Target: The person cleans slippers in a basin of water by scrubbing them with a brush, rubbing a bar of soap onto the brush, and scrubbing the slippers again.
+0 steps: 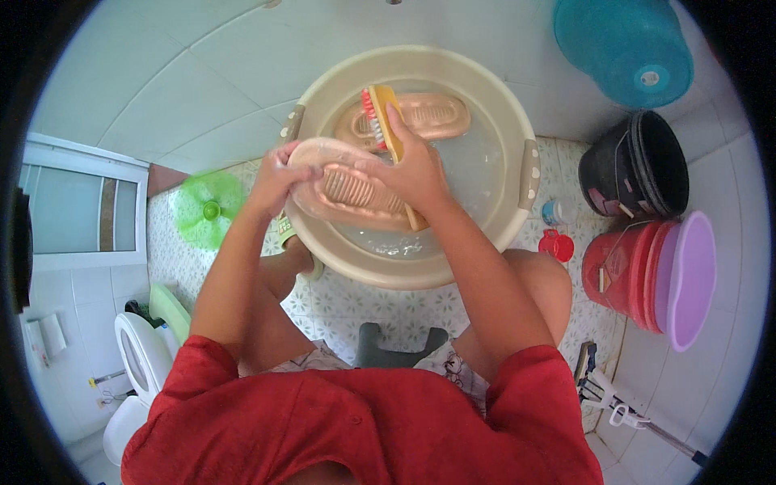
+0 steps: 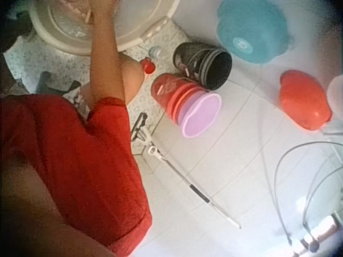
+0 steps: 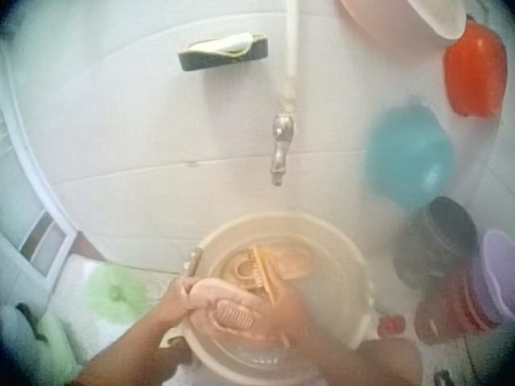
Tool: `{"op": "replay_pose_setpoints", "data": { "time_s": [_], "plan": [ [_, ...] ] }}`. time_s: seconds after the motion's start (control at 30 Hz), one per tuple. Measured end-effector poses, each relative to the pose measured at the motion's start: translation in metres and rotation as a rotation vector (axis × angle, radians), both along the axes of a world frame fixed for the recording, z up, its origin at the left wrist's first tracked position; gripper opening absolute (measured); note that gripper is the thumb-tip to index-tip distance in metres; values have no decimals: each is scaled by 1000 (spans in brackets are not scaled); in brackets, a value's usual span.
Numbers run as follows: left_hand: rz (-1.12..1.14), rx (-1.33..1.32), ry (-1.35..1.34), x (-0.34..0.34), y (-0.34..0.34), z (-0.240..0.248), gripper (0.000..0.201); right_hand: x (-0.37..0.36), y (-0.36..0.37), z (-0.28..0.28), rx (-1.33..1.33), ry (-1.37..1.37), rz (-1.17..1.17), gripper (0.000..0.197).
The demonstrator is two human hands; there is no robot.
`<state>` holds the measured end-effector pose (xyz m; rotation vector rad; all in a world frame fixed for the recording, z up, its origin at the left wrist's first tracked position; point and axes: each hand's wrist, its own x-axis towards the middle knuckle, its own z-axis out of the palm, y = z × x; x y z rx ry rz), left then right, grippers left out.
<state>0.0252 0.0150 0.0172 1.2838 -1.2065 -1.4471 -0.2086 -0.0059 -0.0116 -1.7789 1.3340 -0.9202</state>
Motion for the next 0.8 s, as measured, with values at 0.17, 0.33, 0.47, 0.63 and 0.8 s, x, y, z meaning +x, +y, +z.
{"op": "replay_pose_setpoints", "data": {
  "time_s": [0.17, 0.33, 0.47, 0.63, 0.8],
  "plan": [
    [-226, 95, -135, -20, -43, 43, 42, -2, -7, -1, 125, -455, 166, 99],
    [-81, 94, 61, -27, -54, 34, 42, 4, -3, -1, 149, -587, -79, 91],
    [212, 196, 107, -15, -18, -4, 77, 4, -5, -3, 71, -384, -294, 89],
    [-42, 389, 124, -37, 45, -13, 98, 6, -16, -12, 118, -646, -552, 90],
    [-9, 215, 94, -37, 35, -20, 84, -2, -26, -21, 103, -327, -534, 77]
  ]
}}
